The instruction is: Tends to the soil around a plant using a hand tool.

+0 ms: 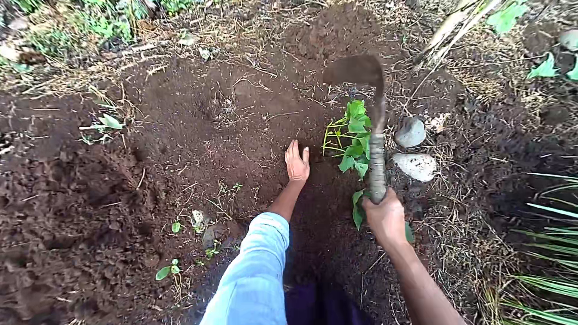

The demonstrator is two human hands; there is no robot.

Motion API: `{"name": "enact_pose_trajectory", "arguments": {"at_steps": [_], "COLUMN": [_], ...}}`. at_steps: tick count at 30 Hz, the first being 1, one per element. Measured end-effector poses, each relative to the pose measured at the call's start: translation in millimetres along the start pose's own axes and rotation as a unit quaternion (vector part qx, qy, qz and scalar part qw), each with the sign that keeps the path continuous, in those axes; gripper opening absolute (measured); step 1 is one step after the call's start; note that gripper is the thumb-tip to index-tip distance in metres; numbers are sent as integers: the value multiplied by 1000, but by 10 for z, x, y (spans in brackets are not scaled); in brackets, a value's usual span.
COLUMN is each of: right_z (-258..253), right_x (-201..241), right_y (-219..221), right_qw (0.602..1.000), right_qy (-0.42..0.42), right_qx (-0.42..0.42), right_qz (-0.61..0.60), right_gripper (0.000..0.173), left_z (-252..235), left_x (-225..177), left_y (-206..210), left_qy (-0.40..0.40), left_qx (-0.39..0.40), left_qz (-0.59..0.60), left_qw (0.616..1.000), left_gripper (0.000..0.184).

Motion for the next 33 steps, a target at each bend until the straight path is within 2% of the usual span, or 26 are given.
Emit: {"name": "enact_pose_trajectory", "arguments": {"at_steps": [2,3,5,8,11,14,16,18,20,23,25,26,29,31,33], "right_z": [-87,-62,82,231,-60,-742,-1007,-869,-567,-317,-424,-496,-393,-122,178], "right_x": [-106,-226,-494,-742,-605,-648,-1120,-1554,-1735,-1829,-1836,-1848,-1933,-1932,-1909], "right_y": [97,71,-173,-650,-942,-904,-642,-572,-831,-1207,-1142,-1009,-588,-681,-938], "right_qw": [985,977,976,996,993,980,986,987,984,982,971,965,972,978,980], "right_qy": [67,86,96,51,23,63,105,150,170,162,154,158,177,178,184], "right_qx": [82,109,107,42,-46,-92,-39,30,41,-41,-94,-95,-8,25,13], "right_qz": [134,165,166,64,-103,-163,-122,-50,-28,-89,-160,-186,-155,-101,-73], "right_gripper": [50,51,44,36,32,32,35,38,39,39,44,48,51,51,62], "left_z": [-128,-187,-265,-184,-11,40,139,293,431,546,523,499,488,517,625], "left_x": [59,89,99,-82,-344,-324,-287,-308,-328,-344,-403,-426,-374,-492,-726], "left_y": [-14,-1,75,240,238,188,103,-1,-12,116,162,172,76,-93,-348], "left_qy": [14,20,55,119,121,88,49,-15,-40,-26,-41,-44,-57,-79,-71], "left_qx": [2,19,85,180,221,179,131,135,177,187,191,198,249,300,301], "left_qz": [28,29,-14,-104,-95,-62,-123,-221,-221,-152,-135,-134,-152,-188,-227], "left_qw": [1000,999,995,971,963,978,982,966,958,970,971,970,955,932,924], "left_gripper": [49,50,51,47,47,50,54,60,68,68,65,65,67,66,60]}}
Point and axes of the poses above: each hand's wrist, its own z-axis away from the middle knuckle, its own y-axis out of the palm, x = y × z, the point moved 5 cm from there along -z, towards the middle knuckle, and after that the axes turned 14 degrees about -z, right-handed, at the moved point
